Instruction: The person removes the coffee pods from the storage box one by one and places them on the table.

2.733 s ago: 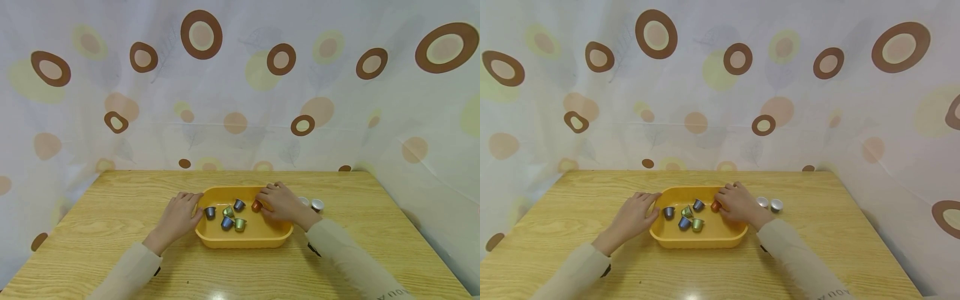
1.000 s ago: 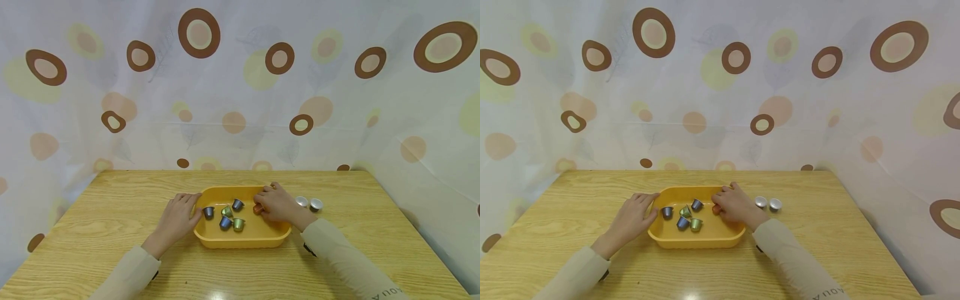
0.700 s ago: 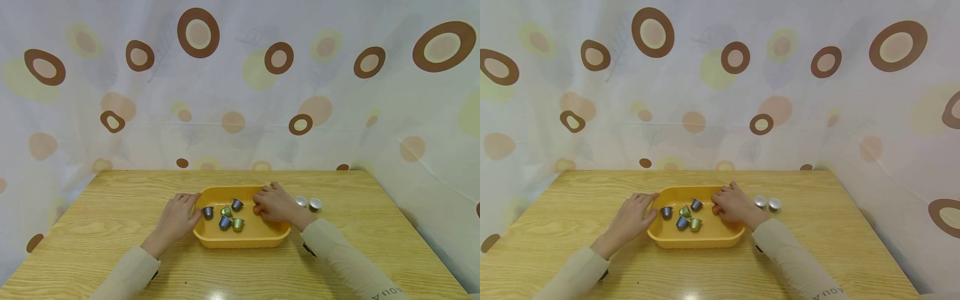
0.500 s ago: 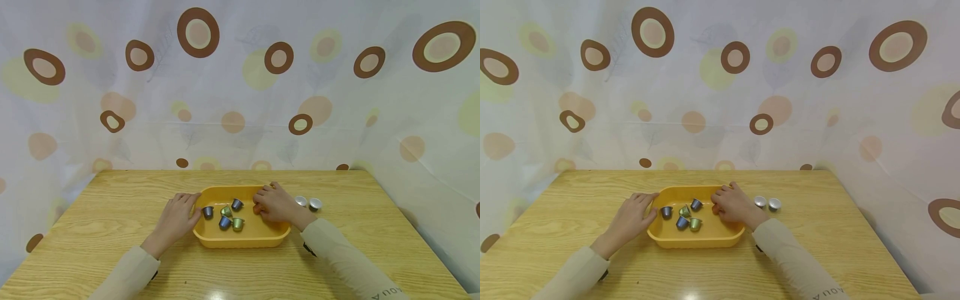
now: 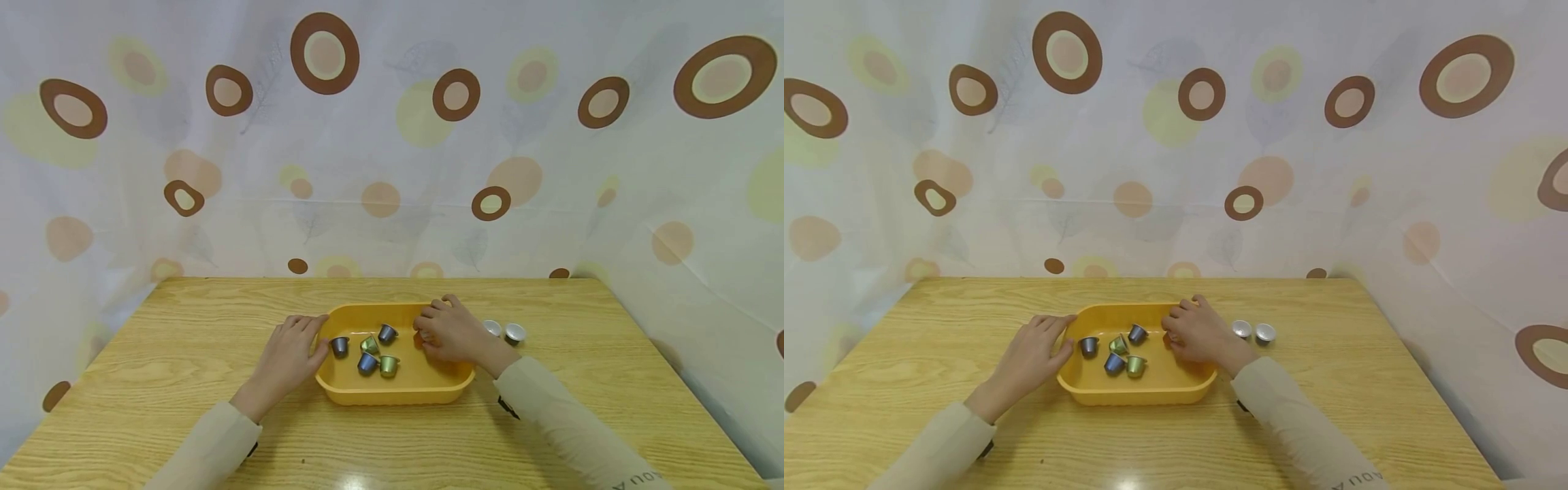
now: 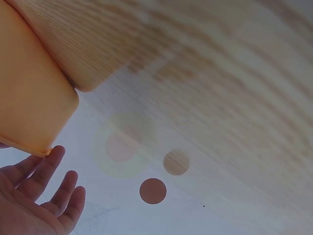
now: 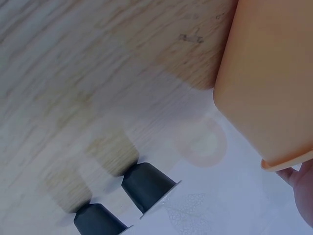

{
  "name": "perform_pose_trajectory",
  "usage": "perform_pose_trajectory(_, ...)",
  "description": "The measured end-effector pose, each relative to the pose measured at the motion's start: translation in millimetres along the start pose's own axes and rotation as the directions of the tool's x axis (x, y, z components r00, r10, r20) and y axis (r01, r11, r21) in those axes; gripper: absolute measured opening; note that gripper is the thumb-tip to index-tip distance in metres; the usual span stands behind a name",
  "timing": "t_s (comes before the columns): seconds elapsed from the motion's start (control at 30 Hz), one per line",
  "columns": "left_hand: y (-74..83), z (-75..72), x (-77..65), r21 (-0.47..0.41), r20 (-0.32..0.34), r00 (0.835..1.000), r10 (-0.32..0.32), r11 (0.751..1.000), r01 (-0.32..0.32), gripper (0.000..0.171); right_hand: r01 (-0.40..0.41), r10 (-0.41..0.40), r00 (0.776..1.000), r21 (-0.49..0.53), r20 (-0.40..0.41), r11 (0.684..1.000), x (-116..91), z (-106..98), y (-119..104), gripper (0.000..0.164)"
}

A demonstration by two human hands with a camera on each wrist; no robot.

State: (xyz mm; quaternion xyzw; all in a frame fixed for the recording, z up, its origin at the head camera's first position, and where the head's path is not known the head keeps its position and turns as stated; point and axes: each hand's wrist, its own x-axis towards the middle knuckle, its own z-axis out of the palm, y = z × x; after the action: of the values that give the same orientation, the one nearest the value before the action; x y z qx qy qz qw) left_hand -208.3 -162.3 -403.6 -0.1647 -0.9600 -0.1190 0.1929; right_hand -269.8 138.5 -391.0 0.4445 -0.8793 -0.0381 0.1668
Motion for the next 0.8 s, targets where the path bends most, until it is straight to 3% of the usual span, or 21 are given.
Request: perform_pose_trajectory(0.8,-0.6,1.0,-0.6,-0.008,-0.002,1.000,0.006,1.000,-0.006,0.041,-0.001,0.000,0.999,-0.031,-0.034,1.000,-7.6,-15.0,10.1,0.027)
